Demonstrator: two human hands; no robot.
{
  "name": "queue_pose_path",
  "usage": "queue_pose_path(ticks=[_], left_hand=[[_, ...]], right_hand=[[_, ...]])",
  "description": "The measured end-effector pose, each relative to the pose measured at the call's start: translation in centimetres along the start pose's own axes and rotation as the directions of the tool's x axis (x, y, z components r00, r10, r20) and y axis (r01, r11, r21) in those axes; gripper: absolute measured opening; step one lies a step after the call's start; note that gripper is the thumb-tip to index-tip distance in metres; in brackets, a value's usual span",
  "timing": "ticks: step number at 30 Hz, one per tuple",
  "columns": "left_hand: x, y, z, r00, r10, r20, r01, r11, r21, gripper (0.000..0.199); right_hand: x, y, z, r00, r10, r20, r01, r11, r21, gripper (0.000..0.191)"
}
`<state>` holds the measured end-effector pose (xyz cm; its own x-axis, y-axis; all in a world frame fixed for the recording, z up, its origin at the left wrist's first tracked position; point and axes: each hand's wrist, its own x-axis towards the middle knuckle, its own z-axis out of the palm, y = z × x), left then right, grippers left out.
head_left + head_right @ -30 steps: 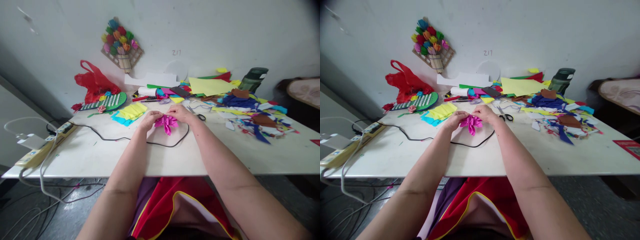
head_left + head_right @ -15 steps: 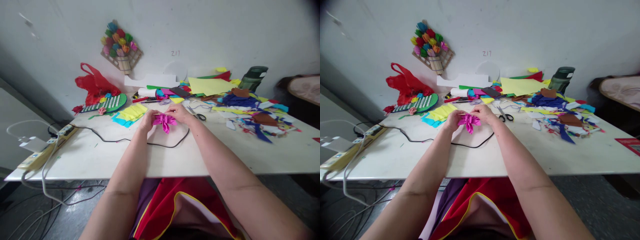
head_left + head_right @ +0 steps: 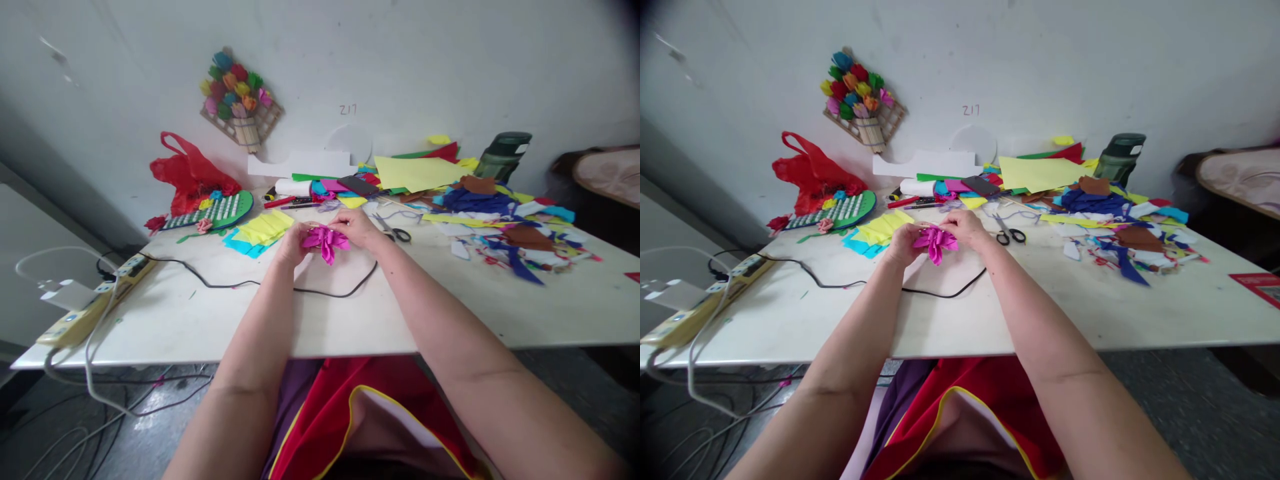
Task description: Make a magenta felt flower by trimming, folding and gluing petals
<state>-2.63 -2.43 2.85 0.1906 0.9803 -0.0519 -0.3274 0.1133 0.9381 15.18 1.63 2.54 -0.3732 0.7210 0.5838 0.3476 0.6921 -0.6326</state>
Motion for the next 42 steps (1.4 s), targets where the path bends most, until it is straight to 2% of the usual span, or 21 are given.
queue_pose_path(ticks=[11,23,29,42], left_hand=[[0.2,-0.5,-0.2,0.989,0.143,-0.038,-0.138,0.983,0.12,0.037],[0.8,-1.3,-0.5,0.973,0.226,-0.056,-0.219,0.97,0.107,0.023],[0.9,-1.1,-0.6,0.985,0.163,-0.053,-0.158,0.984,0.085,0.015],[0.5,-0.9,-0.8,0.996,0.092,0.006,-0.092,0.994,0.059,0.023]], right_hand=[[0.1,0.2,0.7,0.996,-0.006,-0.088,0.0,0.997,-0.072,0.011],[0.0,-0.2,1.0,0.993,0.008,-0.119,-0.026,0.989,-0.147,0.01],[-0.1,-0.5,0.9,0.994,0.026,-0.102,-0.042,0.985,-0.165,0.012],[0.0,-0.5,0.9,0.993,0.047,-0.106,-0.067,0.979,-0.194,0.011]])
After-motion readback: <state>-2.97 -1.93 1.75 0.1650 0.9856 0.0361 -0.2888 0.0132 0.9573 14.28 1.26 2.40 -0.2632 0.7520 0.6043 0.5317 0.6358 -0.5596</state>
